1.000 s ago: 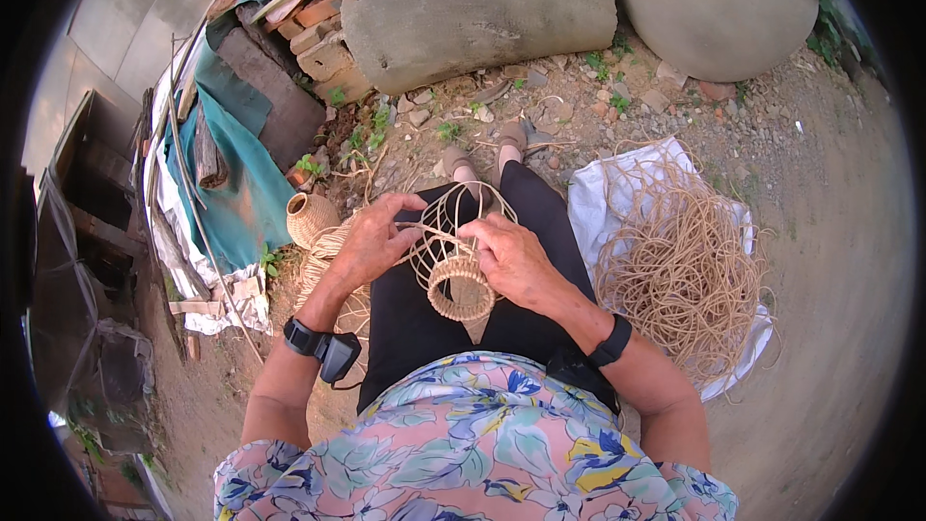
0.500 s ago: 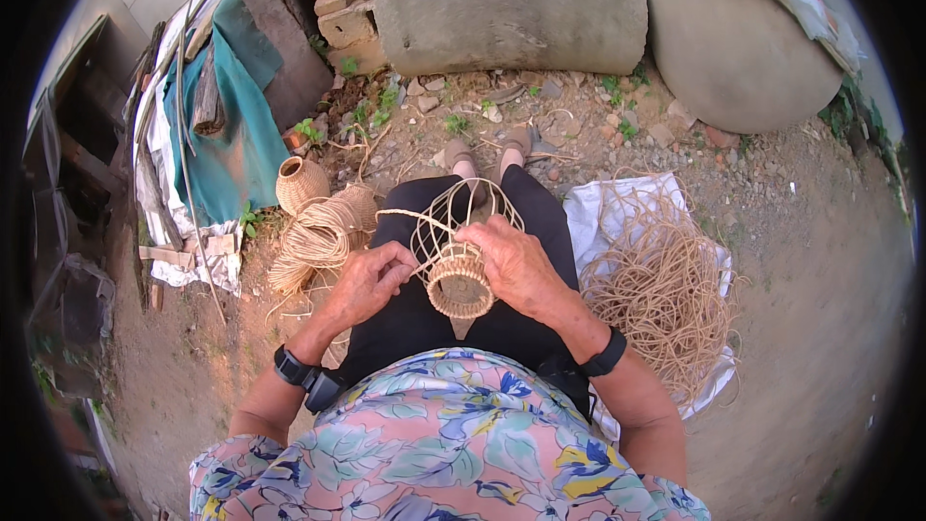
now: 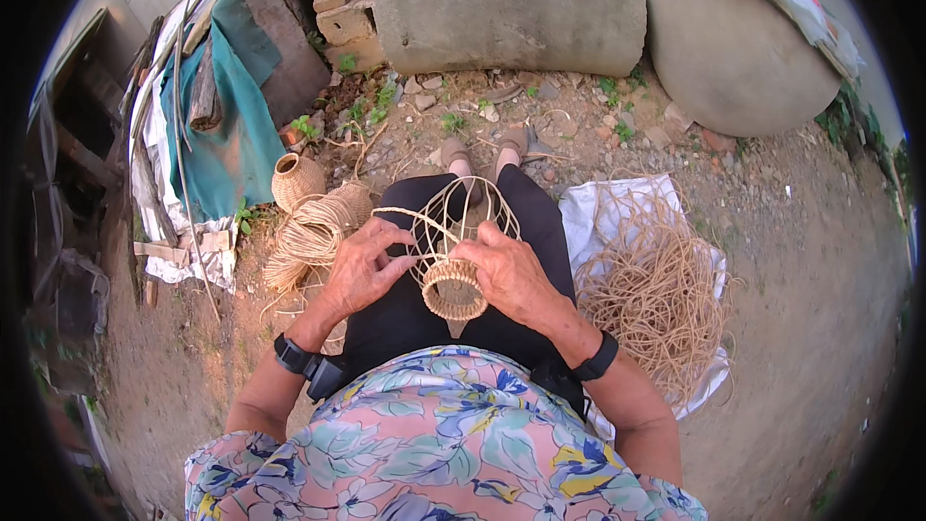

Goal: Weaving a small basket structure using thin strips of material.

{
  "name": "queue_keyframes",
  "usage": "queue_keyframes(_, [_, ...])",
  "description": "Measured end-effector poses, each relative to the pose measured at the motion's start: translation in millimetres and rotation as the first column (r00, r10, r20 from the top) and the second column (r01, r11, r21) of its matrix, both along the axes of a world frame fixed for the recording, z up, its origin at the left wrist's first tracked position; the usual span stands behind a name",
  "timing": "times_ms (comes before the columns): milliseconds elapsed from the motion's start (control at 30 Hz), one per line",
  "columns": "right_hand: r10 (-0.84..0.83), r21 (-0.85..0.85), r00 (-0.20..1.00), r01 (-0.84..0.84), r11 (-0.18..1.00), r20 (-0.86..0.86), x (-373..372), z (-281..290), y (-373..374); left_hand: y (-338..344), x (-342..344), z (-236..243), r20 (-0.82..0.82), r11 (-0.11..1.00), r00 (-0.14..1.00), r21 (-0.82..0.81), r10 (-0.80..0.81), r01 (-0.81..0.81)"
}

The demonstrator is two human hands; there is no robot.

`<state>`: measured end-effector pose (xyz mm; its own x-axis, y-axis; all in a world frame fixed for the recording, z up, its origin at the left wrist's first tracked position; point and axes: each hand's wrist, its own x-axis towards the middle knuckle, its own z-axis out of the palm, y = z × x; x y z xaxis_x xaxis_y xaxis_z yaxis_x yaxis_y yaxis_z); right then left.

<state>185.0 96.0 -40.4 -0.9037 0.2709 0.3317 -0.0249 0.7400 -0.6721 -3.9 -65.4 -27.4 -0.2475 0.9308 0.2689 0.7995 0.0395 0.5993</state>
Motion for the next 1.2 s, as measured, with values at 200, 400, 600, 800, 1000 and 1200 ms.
queue_keyframes(200, [-0.049, -0.010, 0.993, 0.048, 0.999, -0.111, -3, -7, -3, 21, 16, -3, -0.064, 0.979, 0.985, 0.120, -0.158, 0.164])
queue_keyframes(400, [-0.162, -0.354, 0.983, 0.121, 0.927, -0.088, 4, -17, 4, 26, 13, -5, -0.060, 0.955, 0.975, 0.197, -0.216, 0.223])
queue_keyframes(600, [-0.014, -0.550, 0.998, -0.025, 0.835, -0.067, 7, -12, 15, 39, 16, 20, -0.099, 0.988, 0.990, 0.105, -0.104, 0.114])
queue_keyframes(800, [-0.142, -0.472, 0.983, 0.072, 0.878, -0.115, 12, -15, 19, 41, 10, 19, -0.062, 0.986, 0.988, 0.074, -0.144, 0.148])
queue_keyframes(1000, [-0.110, -0.363, 0.969, 0.022, 0.931, -0.222, 10, -25, 21, 37, 2, 12, -0.016, 0.991, 0.991, -0.005, -0.135, 0.135])
queue_keyframes(1200, [-0.159, -0.232, 0.983, 0.136, 0.963, -0.087, 0, -11, 14, 35, -1, 9, 0.023, 0.991, 0.991, -0.036, -0.132, 0.132])
